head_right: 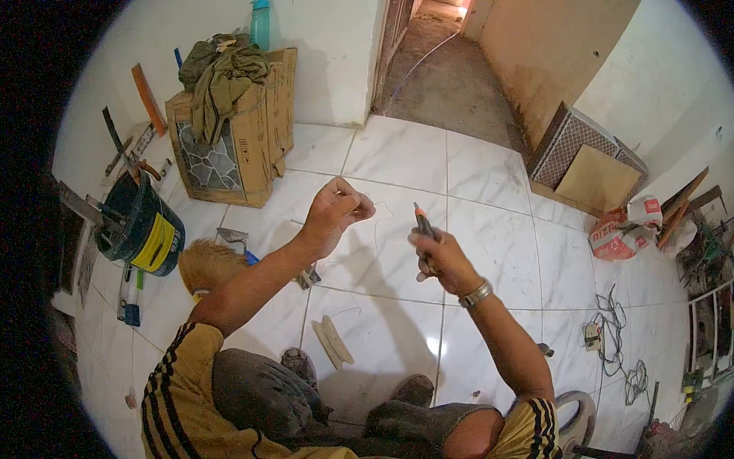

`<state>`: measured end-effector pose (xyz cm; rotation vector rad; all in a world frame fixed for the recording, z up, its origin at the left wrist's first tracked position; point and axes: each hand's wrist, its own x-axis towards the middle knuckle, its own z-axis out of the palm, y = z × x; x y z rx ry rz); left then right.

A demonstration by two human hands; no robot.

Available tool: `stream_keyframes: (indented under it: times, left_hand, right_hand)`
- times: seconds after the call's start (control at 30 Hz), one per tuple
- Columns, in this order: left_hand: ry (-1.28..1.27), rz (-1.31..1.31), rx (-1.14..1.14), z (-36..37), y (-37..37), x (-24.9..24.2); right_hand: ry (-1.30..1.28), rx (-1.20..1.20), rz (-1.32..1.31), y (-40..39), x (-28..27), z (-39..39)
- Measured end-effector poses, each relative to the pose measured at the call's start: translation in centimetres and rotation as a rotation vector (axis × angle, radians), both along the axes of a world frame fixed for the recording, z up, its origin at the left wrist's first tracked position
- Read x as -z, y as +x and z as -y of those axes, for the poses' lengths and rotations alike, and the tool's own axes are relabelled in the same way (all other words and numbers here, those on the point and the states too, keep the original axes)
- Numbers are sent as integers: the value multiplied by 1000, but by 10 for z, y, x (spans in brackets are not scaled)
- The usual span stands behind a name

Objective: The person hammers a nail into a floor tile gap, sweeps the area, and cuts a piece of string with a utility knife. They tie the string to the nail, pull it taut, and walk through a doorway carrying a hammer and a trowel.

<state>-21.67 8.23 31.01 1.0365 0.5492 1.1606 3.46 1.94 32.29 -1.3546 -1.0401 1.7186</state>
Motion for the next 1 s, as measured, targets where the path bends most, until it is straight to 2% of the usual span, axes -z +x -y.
stream_keyframes:
  times: [0.13,0.27,0.3,0.4,0.5,0.77,0.83,0.93,1.0]
  left_hand:
    - [-12,-38,81,6,2,3]
    - [87,-182,169,17,12,-3]
    - [92,-184,187,19,14,-2]
    - [116,-184,229,23,18,-1]
    - [106,-180,291,24,15,4]
    - [36,-148,235,32,20,13]
    - [19,-173,202,32,21,10]
    - [-201,-57,148,29,26,16]
    - [-252,9,150,32,29,19]
  right_hand:
    - [269,179,-45,-4,9,-1]
    - [596,88,123,-14,-18,-9]
    - [543,-4,254,-15,-26,-8]
    - [427,-94,265,-24,-34,-1]
    - [433,-46,309,-24,-24,-1]
    - [605,161,415,-27,-19,-2]
    - [524,180,381,-27,-26,1]
    - [468,185,272,-32,-39,5]
    - [486,168,237,-35,-37,4]
